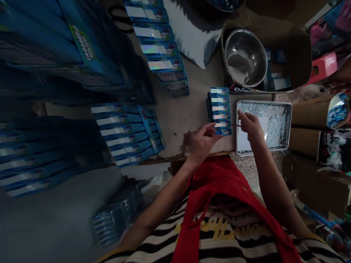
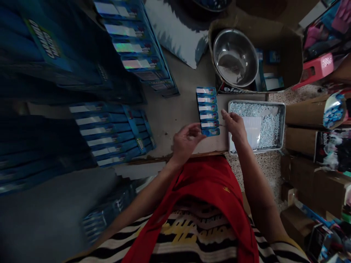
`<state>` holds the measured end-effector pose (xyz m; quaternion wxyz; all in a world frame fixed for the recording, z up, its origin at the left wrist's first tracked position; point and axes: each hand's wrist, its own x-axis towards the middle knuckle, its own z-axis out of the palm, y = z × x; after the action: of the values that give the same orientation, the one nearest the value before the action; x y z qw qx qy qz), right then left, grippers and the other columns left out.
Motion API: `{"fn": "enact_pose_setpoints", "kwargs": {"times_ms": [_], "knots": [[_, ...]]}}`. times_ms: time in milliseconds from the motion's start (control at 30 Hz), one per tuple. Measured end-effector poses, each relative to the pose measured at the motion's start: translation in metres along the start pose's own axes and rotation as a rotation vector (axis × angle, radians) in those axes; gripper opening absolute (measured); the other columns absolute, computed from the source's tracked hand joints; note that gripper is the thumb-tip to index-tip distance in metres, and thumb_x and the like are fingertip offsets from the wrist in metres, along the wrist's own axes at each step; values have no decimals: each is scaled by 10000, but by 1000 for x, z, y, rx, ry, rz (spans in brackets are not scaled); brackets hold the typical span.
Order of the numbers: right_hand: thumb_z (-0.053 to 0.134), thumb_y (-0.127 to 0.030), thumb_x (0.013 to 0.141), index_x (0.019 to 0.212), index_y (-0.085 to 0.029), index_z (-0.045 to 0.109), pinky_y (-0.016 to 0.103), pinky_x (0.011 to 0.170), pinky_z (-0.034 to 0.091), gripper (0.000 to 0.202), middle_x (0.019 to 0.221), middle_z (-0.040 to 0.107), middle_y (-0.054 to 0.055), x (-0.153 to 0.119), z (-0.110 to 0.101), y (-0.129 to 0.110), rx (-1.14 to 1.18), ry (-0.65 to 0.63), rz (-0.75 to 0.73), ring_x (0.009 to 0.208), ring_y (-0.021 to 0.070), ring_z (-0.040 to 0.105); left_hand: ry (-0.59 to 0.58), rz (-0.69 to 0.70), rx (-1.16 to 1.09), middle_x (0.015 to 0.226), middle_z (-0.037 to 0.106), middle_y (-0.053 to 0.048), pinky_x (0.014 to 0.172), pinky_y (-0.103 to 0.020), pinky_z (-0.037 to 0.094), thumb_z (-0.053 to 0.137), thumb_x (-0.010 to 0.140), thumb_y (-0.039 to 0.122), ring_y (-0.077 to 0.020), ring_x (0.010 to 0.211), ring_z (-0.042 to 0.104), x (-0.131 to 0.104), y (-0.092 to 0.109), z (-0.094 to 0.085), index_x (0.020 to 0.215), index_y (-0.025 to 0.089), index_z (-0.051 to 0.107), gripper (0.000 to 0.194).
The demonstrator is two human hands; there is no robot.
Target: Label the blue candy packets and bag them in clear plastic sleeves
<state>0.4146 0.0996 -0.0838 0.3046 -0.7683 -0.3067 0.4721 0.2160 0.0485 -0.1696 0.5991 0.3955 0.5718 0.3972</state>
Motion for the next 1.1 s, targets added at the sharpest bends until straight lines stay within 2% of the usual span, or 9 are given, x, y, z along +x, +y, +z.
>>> {"fn": "enact_pose_setpoints", "kwargs": {"times_ms": [67,133,200,300,433,567,667,900,1100], "knots": [[797,-875,685,716,-238,564,254,480,233,679,543,348,-100,-5,4,0,71,-14,21,507,79,282,-121,7,-137,1081,776,-40,843,-311,608,998,661,464,-157,843,705,-5,11,12,1280,255,710,714],[809,-879,670,709,-241,553,251,464,226,688,536,348,-102,-10,8,0,127,-36,42,493,74,281,-168,-39,-275,1129,782,-64,834,-320,624,1024,610,440,-163,866,712,-4,18,26,1281,243,701,770],[828,-867,667,688,-245,530,249,450,219,691,524,337,-107,-14,12,1,171,-77,57,477,67,272,-168,-86,-358,1119,792,-73,853,-331,632,1009,630,432,-174,895,727,0,22,36,1199,221,731,667],[857,-835,678,671,-244,520,249,437,206,680,514,330,-110,-17,14,6,221,-134,67,462,58,258,-148,-116,-373,895,788,-41,813,-321,622,947,713,461,-168,804,719,4,26,40,956,193,770,403],[874,-792,697,721,-242,573,240,439,236,628,522,383,-107,-19,8,17,306,-151,82,460,60,302,-124,-138,-255,694,725,-12,695,-282,577,915,749,474,-151,673,672,-1,32,27,811,188,771,325],[1020,-565,561,857,-253,623,217,521,384,586,679,650,-77,-26,-1,35,361,-193,77,568,83,548,-37,-236,-200,680,721,-12,635,-250,533,928,709,499,-132,628,648,-8,32,4,795,185,796,351],[1035,-479,491,869,-253,602,265,613,491,618,714,718,-53,-30,2,52,330,-143,60,653,142,666,-20,-315,-186,678,726,-23,623,-246,533,939,681,496,-128,611,638,-12,28,-11,780,176,803,362],[839,-363,738,945,-279,521,327,730,514,389,785,695,-67,-29,35,81,-54,117,-194,722,169,688,50,-403,-146,653,698,-9,612,-242,523,974,589,517,-124,602,618,-15,8,-15,742,168,779,427],[698,-247,825,1023,-284,479,346,744,495,298,867,681,-36,-23,41,87,-342,128,-314,780,186,670,64,-389,-122,673,697,-2,617,-243,521,943,620,528,-128,621,619,-4,-3,-11,753,177,773,412]]}}
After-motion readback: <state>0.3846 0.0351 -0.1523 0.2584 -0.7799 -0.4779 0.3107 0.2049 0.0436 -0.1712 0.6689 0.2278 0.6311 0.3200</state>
